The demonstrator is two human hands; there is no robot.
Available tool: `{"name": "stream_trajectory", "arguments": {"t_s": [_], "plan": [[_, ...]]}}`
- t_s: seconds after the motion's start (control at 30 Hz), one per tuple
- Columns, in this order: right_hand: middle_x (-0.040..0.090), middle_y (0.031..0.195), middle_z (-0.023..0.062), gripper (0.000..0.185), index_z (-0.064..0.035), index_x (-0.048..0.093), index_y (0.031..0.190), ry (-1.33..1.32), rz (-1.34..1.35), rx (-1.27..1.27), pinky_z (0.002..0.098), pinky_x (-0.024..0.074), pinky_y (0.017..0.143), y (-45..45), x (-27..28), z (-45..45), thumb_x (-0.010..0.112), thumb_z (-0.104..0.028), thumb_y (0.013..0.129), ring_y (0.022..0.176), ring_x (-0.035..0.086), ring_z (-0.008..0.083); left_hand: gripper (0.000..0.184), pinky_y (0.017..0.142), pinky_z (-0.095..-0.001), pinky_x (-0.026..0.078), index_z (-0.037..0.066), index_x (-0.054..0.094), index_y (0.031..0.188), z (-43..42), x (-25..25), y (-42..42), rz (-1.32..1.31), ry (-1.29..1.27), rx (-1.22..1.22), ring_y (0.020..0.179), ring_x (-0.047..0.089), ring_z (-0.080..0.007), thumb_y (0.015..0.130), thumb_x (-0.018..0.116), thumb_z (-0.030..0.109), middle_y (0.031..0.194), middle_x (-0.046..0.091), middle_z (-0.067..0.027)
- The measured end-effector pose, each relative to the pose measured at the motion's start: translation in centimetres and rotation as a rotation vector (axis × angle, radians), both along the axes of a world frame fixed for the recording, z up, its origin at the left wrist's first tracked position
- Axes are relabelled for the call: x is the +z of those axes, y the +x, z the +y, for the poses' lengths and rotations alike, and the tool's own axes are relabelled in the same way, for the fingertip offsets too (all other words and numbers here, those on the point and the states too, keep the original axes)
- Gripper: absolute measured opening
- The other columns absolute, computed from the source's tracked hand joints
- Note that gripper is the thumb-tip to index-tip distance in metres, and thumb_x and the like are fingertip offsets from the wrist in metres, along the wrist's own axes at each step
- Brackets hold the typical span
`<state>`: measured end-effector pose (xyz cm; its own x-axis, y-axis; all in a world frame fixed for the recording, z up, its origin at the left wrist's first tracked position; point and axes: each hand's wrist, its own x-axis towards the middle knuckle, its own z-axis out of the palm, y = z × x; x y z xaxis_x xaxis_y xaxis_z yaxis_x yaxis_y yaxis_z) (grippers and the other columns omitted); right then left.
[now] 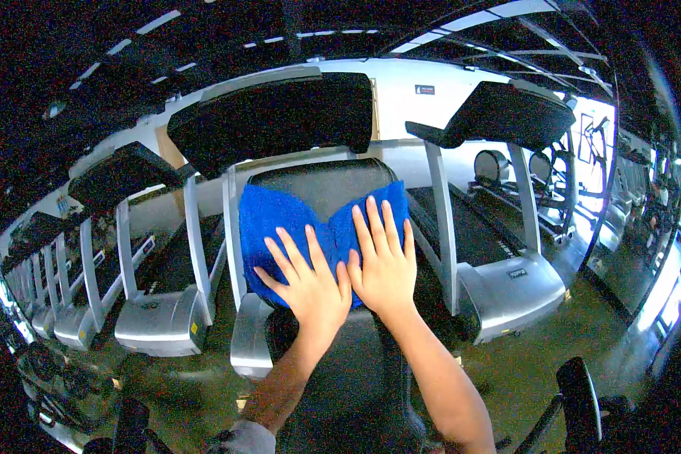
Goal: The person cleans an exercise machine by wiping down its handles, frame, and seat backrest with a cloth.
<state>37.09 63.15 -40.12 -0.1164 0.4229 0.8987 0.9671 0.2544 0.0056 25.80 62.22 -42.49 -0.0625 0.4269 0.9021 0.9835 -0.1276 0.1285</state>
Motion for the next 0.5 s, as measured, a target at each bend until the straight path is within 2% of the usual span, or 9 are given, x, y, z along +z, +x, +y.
{"name": "stream_trajectory", "arguments": {"t_s": [0.33,0.4,0.47,0.5], "plan": [[0.03,0.147,0.0097,0.058,-0.0113,0.037,0.139,-0.046,-0.062,0.038,0.0484,0.0166,0.11,1.0,-2.3,-1.2,0.045,-0.028,0.083,0.137,0.026,0.0267,0.067,0.096,-0.0738,0.005,0.0,0.031,0.139,-2.2,-2.6,0.8,0.007,-0.096,-0.018,0.133,0.009,-0.0538,0.086,0.044,0.04,0.145,0.012,-0.0348],[0.031,0.147,0.0099,0.058,-0.011,0.039,0.138,-0.059,-0.08,0.066,0.0485,0.0164,0.111,1.4,-2.8,-1.6,0.045,-0.028,0.083,0.137,0.026,0.027,0.067,0.095,-0.0748,0.007,-0.001,0.031,0.138,-2.8,-3.6,1.0,0.028,-0.117,-0.014,0.132,0.009,-0.0559,0.086,0.044,0.04,0.144,0.012,-0.036],[0.031,0.147,0.0102,0.058,-0.0106,0.04,0.137,-0.084,-0.076,0.076,0.0486,0.0162,0.111,1.6,-2.9,-2.0,0.046,-0.028,0.083,0.137,0.026,0.0269,0.061,0.092,-0.0763,0.016,0.003,0.042,0.133,-3.3,-4.6,1.3,0.024,-0.11,0.011,0.129,0.017,-0.0563,0.085,0.046,0.041,0.142,0.02,-0.035],[0.031,0.147,0.0103,0.057,-0.0106,0.04,0.137,-0.1,-0.077,0.08,0.0489,0.0161,0.111,1.7,-3.2,-2.3,0.047,-0.028,0.083,0.137,0.026,0.027,0.06,0.091,-0.0765,0.018,0.0,0.043,0.131,-3.6,-5.0,1.4,0.04,-0.115,0.012,0.127,0.018,-0.0583,0.085,0.046,0.04,0.14,0.022,-0.0369]]}}
